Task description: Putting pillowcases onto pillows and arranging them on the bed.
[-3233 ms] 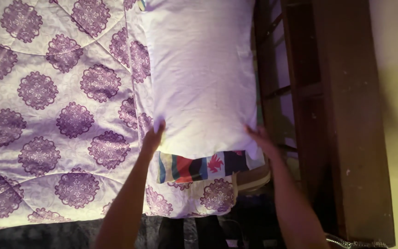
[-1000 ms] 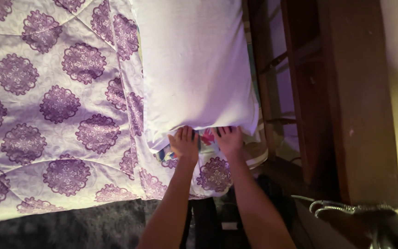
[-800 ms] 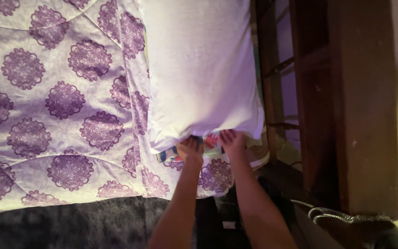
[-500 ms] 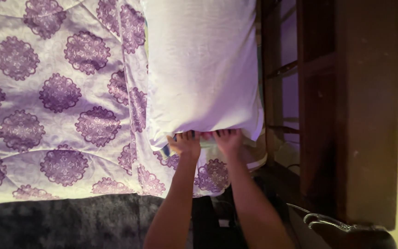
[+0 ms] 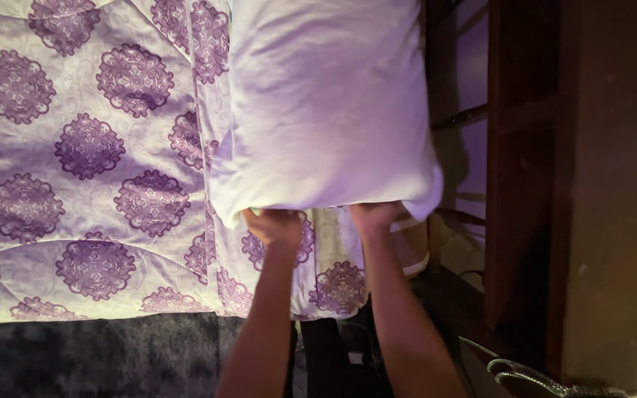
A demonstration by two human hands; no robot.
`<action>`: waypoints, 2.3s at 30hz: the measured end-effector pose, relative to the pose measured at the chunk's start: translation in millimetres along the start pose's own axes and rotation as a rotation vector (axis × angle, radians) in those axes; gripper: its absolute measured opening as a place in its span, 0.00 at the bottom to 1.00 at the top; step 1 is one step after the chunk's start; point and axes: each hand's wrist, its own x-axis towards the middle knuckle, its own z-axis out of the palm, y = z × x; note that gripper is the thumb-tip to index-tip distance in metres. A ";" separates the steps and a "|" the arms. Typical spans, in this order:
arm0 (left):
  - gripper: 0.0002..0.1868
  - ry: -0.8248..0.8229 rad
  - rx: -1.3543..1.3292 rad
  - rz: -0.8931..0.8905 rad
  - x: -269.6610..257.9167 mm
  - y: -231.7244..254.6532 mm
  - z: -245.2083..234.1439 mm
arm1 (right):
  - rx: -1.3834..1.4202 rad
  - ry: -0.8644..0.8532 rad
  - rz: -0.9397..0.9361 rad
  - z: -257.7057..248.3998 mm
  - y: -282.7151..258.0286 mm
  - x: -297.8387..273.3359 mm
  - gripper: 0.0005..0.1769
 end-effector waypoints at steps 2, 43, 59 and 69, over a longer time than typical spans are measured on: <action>0.43 -0.273 -0.137 0.038 13.0 6.0 4.3 | -0.144 0.285 -0.250 9.7 2.3 6.2 0.34; 0.30 -0.333 1.076 0.168 55.1 128.2 -63.3 | -1.250 0.527 -0.155 -99.0 -171.8 -85.2 0.18; 0.22 -0.212 1.797 0.584 121.5 143.8 -76.5 | -1.663 0.684 -0.021 -42.6 -172.9 -40.5 0.20; 0.38 -0.380 1.464 0.678 118.2 93.1 111.1 | -1.783 0.311 -0.084 2.6 -191.1 107.0 0.34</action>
